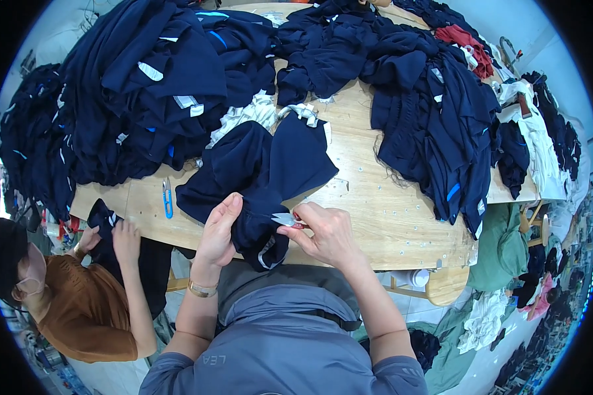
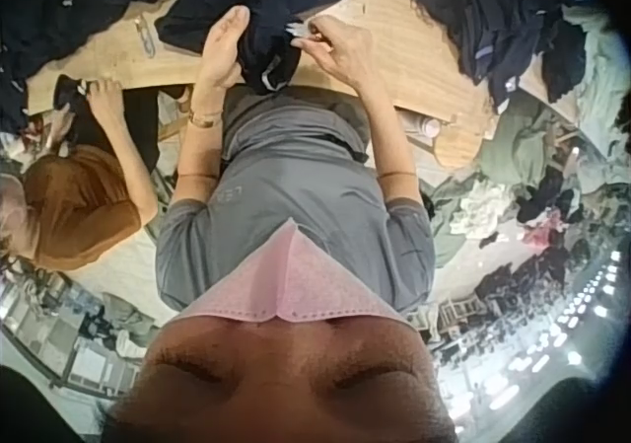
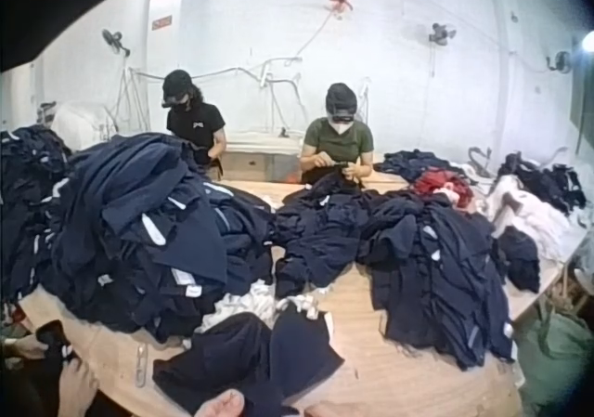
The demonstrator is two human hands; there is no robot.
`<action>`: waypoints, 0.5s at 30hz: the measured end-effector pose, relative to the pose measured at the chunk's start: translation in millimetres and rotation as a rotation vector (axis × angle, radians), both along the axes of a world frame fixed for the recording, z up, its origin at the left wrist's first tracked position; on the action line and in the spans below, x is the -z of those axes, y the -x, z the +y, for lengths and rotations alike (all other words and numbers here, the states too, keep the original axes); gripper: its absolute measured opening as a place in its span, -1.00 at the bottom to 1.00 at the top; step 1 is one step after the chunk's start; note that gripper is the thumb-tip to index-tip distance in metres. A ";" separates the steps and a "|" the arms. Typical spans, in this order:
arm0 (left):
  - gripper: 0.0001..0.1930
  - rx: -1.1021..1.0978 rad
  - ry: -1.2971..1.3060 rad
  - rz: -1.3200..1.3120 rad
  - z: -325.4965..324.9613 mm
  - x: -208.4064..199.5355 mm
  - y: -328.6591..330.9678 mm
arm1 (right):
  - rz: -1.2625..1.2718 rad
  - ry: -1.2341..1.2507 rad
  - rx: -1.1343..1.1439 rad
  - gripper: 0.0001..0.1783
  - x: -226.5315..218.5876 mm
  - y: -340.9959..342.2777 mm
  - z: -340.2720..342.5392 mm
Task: Trimming loose threads from blue sweatshirts using thread nippers in a factory setting.
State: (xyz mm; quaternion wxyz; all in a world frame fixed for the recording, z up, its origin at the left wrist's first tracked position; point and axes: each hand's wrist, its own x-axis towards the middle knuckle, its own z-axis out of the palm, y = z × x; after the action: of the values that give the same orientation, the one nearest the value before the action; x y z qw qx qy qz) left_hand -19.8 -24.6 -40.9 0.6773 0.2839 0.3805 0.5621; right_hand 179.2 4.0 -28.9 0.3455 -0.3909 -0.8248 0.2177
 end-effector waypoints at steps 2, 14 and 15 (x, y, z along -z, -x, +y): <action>-0.80 0.005 0.037 -0.030 0.1 1.4 -0.5 | -0.059 -0.073 0.014 -0.62 2.4 -1.2 -0.4; -0.80 0.030 0.088 -0.104 -1.4 -2.3 -2.3 | -0.207 -0.296 0.032 -0.61 0.0 -0.9 1.3; -0.80 0.035 0.071 -0.090 -1.8 -0.9 -1.9 | -0.214 -0.294 0.034 -0.61 -0.8 -0.6 1.1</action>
State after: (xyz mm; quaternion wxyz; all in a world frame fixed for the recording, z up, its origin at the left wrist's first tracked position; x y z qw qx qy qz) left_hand -17.8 -26.4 -39.9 0.7133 0.2406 0.3643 0.5483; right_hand 179.8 5.1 -28.1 0.3129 -0.3709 -0.8732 0.0464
